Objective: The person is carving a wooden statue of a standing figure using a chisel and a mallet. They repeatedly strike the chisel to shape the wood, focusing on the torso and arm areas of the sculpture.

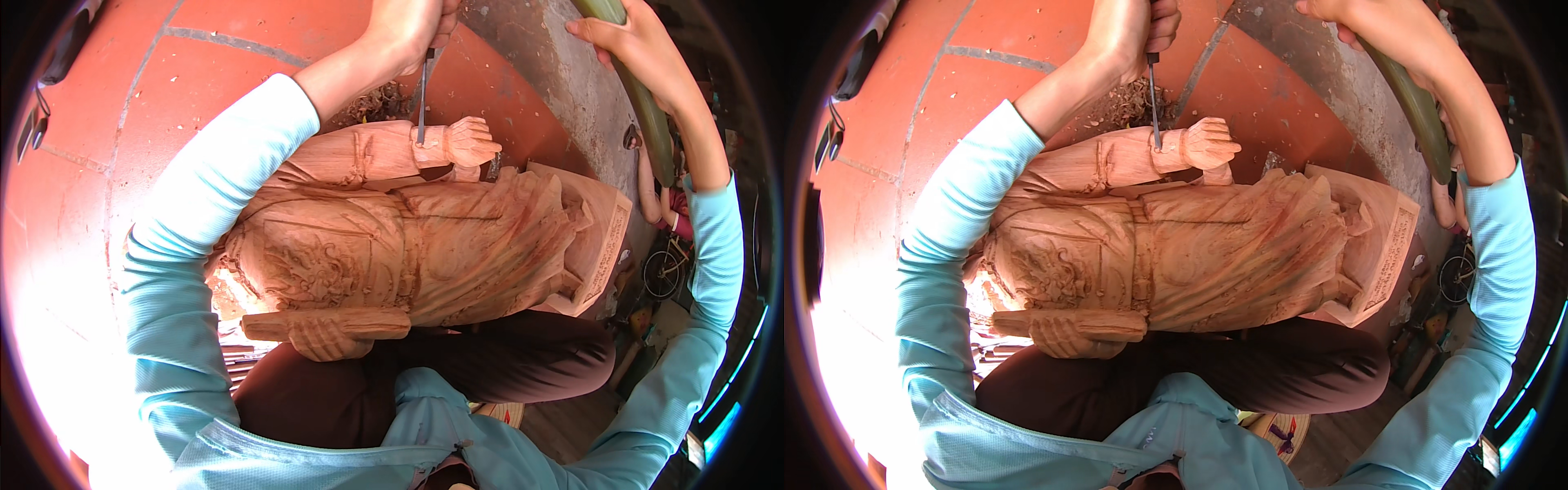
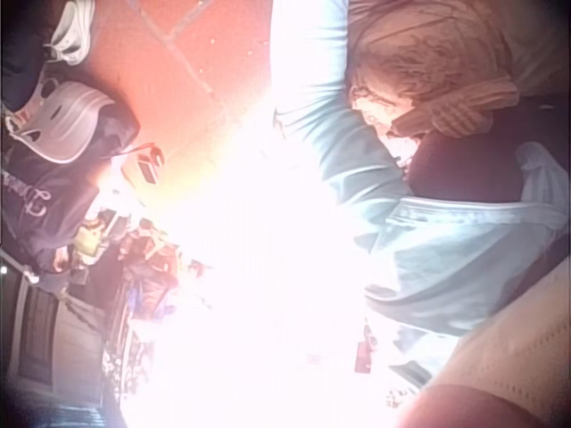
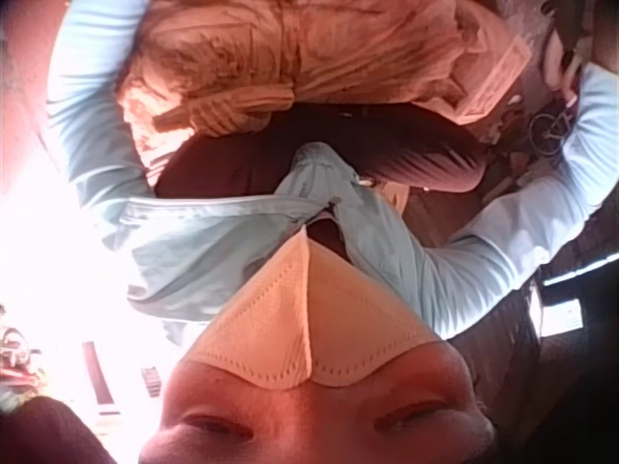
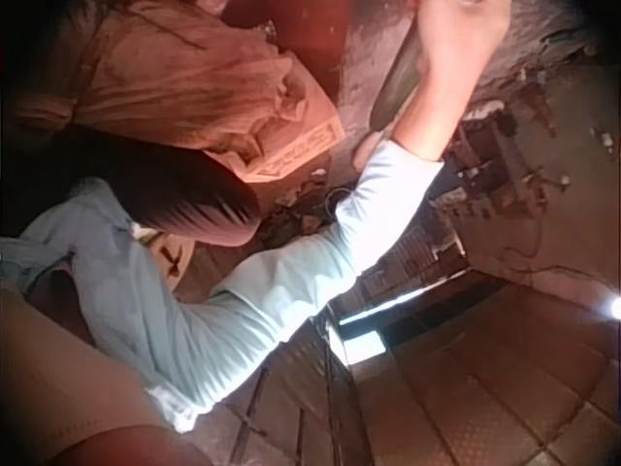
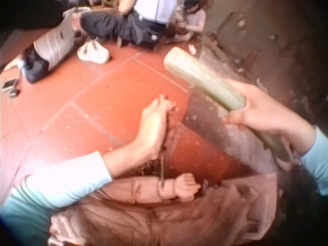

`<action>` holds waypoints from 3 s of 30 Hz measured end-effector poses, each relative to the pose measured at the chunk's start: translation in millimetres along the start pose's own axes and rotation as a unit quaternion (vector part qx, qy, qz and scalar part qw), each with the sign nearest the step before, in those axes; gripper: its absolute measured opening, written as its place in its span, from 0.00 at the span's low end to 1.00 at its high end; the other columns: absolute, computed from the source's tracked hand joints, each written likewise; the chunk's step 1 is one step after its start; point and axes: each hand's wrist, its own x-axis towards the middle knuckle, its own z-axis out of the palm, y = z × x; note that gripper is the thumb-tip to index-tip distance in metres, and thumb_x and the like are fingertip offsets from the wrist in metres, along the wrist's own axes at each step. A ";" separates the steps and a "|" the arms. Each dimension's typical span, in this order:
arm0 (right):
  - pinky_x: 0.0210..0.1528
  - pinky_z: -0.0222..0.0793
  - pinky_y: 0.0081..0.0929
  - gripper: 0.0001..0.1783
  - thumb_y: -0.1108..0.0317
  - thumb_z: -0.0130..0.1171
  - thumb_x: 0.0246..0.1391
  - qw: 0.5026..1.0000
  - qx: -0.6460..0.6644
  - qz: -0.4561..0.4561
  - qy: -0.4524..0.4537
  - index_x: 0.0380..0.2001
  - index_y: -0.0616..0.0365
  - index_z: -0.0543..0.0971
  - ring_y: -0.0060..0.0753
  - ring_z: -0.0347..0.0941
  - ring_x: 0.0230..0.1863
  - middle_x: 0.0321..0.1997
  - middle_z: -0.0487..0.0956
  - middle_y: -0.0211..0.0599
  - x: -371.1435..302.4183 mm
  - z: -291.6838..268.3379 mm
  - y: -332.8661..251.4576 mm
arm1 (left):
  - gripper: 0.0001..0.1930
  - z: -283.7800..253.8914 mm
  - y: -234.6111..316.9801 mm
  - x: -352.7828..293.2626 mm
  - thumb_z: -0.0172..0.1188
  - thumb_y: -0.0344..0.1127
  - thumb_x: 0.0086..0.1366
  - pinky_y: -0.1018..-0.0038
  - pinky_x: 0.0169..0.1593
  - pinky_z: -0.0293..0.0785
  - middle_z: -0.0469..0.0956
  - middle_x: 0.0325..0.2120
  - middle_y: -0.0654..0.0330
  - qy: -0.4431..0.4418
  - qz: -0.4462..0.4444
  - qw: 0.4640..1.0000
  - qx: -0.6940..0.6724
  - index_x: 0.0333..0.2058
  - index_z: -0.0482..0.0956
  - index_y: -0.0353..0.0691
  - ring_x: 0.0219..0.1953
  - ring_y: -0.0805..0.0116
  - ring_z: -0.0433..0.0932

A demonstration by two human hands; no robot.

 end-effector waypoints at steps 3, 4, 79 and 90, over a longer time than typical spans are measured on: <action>0.31 0.71 0.21 0.33 0.79 0.57 0.49 0.993 0.098 0.051 -0.051 0.61 0.61 0.64 0.22 0.73 0.30 0.36 0.76 0.34 18.6 -8.6 3.2 | 0.09 -7.6 1.3 -4.5 0.47 0.43 0.67 0.76 0.13 0.51 0.60 0.12 0.68 0.037 0.025 0.999 0.029 0.31 0.68 0.46 0.09 0.75 0.56; 0.29 0.70 0.20 0.34 0.79 0.56 0.49 0.991 0.119 0.033 -0.050 0.62 0.60 0.64 0.21 0.72 0.28 0.35 0.76 0.34 33.2 -5.5 18.0 | 0.10 -9.7 1.6 -5.0 0.46 0.43 0.67 0.76 0.12 0.51 0.60 0.12 0.68 0.058 0.020 0.998 0.023 0.31 0.68 0.46 0.09 0.75 0.56; 0.58 0.60 0.23 0.37 0.80 0.60 0.45 0.986 -0.161 0.016 0.046 0.62 0.59 0.64 0.27 0.67 0.55 0.57 0.73 0.38 -38.1 -13.0 21.0 | 0.10 35.6 -17.3 2.3 0.49 0.38 0.64 0.74 0.28 0.63 0.67 0.20 0.64 -0.126 0.133 0.976 0.120 0.32 0.70 0.36 0.23 0.74 0.64; 0.53 0.67 0.26 0.38 0.77 0.58 0.44 0.992 -0.117 -0.043 -0.009 0.62 0.62 0.63 0.29 0.70 0.53 0.53 0.75 0.42 -4.3 -13.6 21.7 | 0.07 21.0 -5.5 -3.5 0.50 0.38 0.64 0.76 0.14 0.55 0.63 0.15 0.68 -0.055 0.025 0.997 0.046 0.30 0.69 0.43 0.12 0.77 0.59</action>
